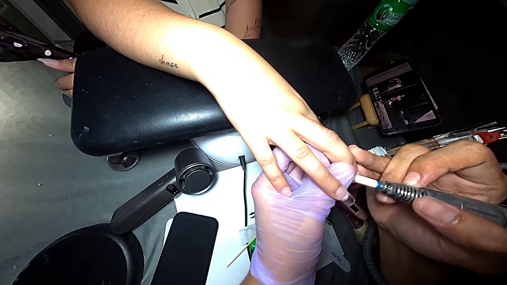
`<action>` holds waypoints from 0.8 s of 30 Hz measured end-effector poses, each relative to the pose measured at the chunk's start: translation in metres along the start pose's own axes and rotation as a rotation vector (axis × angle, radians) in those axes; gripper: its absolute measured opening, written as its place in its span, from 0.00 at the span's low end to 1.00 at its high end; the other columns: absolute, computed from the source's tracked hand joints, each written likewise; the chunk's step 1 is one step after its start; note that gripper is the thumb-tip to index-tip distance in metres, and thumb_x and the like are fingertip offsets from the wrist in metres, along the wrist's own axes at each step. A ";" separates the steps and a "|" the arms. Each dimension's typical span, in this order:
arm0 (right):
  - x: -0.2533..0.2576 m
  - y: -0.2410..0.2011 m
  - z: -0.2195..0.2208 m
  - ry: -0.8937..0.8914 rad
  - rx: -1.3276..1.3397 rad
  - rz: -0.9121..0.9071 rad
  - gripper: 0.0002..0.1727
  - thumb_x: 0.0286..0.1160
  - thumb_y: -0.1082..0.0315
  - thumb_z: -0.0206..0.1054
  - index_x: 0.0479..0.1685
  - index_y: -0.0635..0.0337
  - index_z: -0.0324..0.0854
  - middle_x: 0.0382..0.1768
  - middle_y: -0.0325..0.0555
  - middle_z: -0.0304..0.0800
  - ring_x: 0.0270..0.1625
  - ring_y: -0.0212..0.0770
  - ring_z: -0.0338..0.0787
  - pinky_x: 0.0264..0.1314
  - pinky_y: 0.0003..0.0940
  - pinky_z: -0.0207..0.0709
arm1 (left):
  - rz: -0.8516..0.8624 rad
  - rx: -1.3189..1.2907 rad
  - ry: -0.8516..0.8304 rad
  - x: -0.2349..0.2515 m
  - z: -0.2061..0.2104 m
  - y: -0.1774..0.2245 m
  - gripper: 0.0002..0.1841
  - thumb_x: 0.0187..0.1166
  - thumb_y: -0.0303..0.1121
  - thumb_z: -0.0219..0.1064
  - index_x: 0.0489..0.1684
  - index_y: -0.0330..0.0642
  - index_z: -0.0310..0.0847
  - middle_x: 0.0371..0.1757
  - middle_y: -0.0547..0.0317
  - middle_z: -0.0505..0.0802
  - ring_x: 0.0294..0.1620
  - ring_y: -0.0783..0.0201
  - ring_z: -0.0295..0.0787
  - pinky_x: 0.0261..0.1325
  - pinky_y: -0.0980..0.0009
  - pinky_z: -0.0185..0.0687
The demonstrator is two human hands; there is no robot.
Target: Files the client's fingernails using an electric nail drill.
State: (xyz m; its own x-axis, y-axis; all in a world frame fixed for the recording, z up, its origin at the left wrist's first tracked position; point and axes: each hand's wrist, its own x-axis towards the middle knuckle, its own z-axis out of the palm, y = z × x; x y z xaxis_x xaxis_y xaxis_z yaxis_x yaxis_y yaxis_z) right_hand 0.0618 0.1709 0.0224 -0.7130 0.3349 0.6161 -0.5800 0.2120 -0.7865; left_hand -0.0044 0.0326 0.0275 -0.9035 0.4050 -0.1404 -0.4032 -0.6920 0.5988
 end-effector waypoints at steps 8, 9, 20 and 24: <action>-0.001 0.000 0.000 0.003 -0.027 -0.030 0.08 0.72 0.61 0.74 0.44 0.52 0.85 0.33 0.34 0.91 0.42 0.38 0.96 0.60 0.40 0.93 | 0.014 -0.009 -0.003 0.000 -0.001 -0.001 0.14 0.59 0.09 0.71 0.39 0.31 0.80 0.33 0.52 0.92 0.40 0.66 0.93 0.50 0.72 0.90; -0.002 0.000 0.000 0.003 -0.023 -0.032 0.08 0.72 0.62 0.74 0.44 0.52 0.85 0.33 0.35 0.92 0.42 0.39 0.97 0.60 0.40 0.93 | 0.016 -0.007 0.000 0.000 -0.001 -0.001 0.13 0.58 0.09 0.71 0.38 0.31 0.81 0.33 0.51 0.92 0.39 0.66 0.92 0.49 0.72 0.90; 0.000 0.007 0.000 0.043 0.084 -0.029 0.07 0.72 0.63 0.73 0.42 0.53 0.85 0.30 0.32 0.88 0.37 0.34 0.93 0.57 0.37 0.93 | 0.078 -0.036 -0.050 -0.002 -0.005 -0.006 0.12 0.61 0.08 0.72 0.39 0.30 0.88 0.35 0.52 0.96 0.41 0.67 0.96 0.51 0.73 0.92; -0.001 0.009 0.000 0.043 0.092 -0.028 0.07 0.72 0.63 0.73 0.43 0.53 0.85 0.30 0.33 0.89 0.37 0.35 0.94 0.58 0.38 0.93 | 0.088 -0.061 -0.040 -0.002 -0.005 -0.007 0.12 0.61 0.08 0.71 0.39 0.29 0.89 0.35 0.50 0.96 0.41 0.64 0.96 0.51 0.71 0.92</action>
State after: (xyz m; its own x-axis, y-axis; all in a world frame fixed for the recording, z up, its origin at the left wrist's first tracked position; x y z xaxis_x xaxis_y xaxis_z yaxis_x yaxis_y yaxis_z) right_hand 0.0569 0.1724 0.0145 -0.6798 0.3695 0.6335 -0.6344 0.1373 -0.7607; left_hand -0.0007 0.0340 0.0196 -0.9296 0.3642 -0.0570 -0.3321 -0.7603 0.5583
